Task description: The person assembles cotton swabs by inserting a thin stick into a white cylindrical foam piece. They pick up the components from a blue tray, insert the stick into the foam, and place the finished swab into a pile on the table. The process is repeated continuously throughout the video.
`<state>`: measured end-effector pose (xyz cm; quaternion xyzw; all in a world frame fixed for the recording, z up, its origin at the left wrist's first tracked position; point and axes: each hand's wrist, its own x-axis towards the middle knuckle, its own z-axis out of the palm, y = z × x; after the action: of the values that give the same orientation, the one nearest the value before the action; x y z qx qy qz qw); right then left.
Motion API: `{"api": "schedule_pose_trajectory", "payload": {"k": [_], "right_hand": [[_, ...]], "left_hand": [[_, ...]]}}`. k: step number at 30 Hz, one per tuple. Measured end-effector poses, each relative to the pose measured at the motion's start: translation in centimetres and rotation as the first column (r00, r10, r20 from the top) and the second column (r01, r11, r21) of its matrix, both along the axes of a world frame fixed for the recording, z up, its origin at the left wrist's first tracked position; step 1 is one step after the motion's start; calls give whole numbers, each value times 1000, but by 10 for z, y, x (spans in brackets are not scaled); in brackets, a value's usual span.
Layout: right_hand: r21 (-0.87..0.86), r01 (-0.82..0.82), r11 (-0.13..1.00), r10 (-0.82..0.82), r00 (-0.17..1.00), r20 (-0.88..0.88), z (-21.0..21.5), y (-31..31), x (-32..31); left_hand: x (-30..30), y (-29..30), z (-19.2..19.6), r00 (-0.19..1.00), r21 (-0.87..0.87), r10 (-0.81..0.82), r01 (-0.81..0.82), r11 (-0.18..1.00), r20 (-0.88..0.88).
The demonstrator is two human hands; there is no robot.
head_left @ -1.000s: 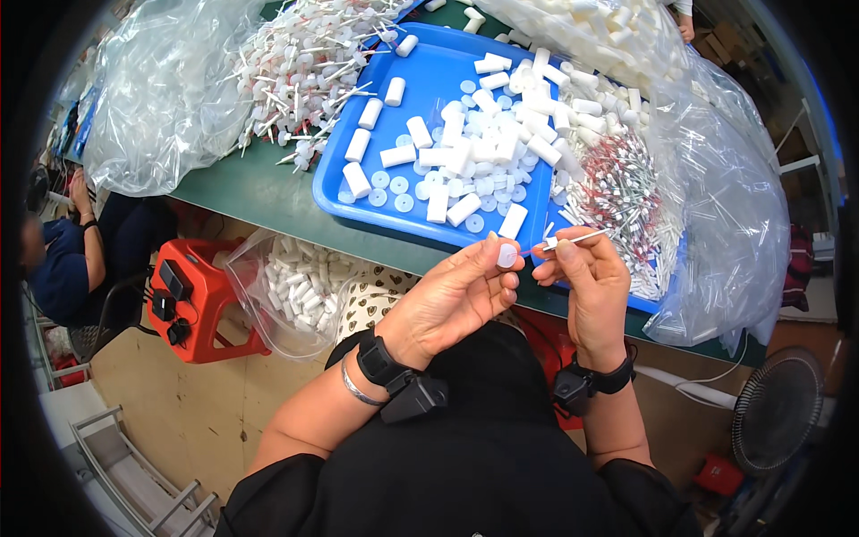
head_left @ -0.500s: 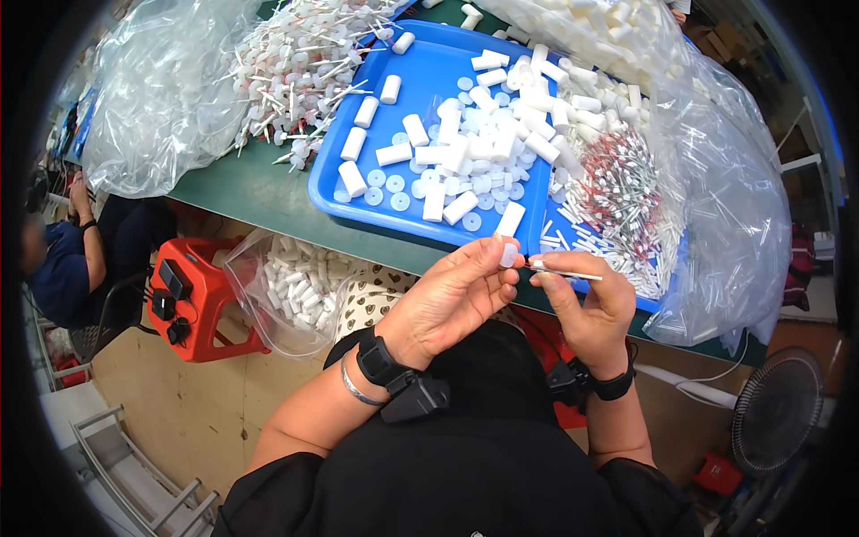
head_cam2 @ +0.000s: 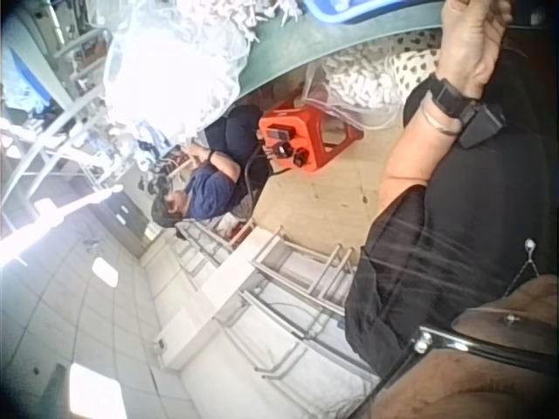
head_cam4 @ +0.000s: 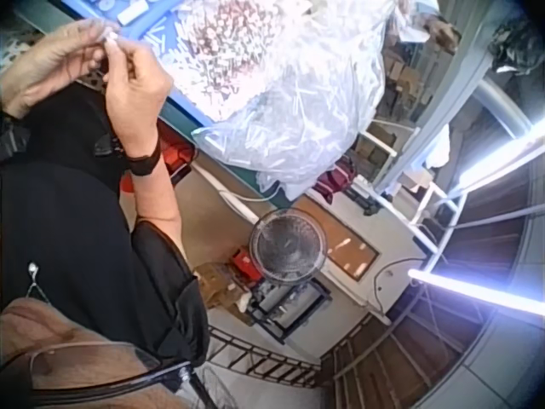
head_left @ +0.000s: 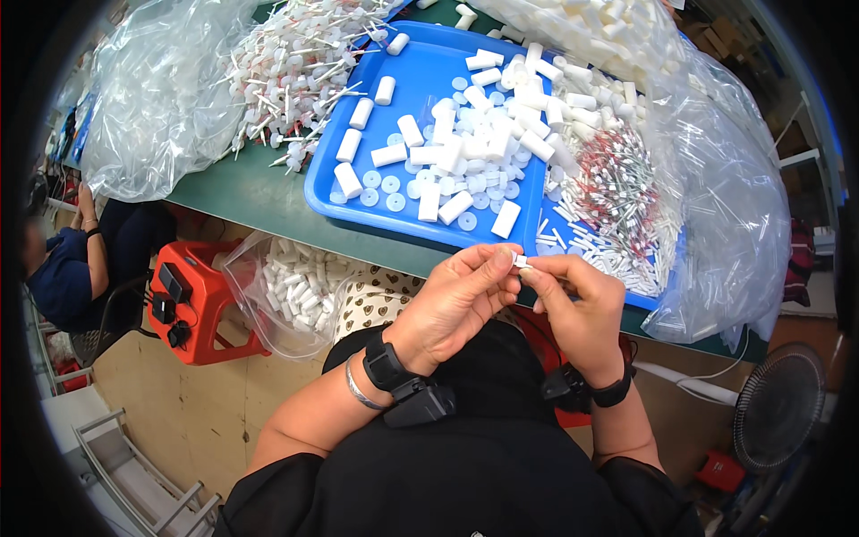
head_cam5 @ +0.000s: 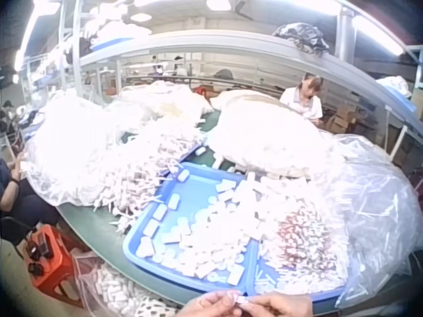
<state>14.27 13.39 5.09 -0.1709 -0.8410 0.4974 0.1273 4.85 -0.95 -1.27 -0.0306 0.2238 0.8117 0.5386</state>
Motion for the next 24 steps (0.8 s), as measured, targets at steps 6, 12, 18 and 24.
{"api": "schedule_pose_trajectory", "payload": {"k": [6,12,18,24], "right_hand": [[-296,70,952,-105,989,-103,-21,-12,-4],[-537,12,844,8,999,34,-14,11,-5],[122,10,992,12,983,-183,-17,-8,-6],[26,-13,1000,17,982,-187,-23,-6,-4]], "left_hand": [[9,6,-8,998,172,-4,-8,985,67],[2,-1,11,999,0,-32,32,999,22],[7,1,4,999,36,-32,30,999,36],[5,0,4,999,-6,44,-44,999,-9]]}}
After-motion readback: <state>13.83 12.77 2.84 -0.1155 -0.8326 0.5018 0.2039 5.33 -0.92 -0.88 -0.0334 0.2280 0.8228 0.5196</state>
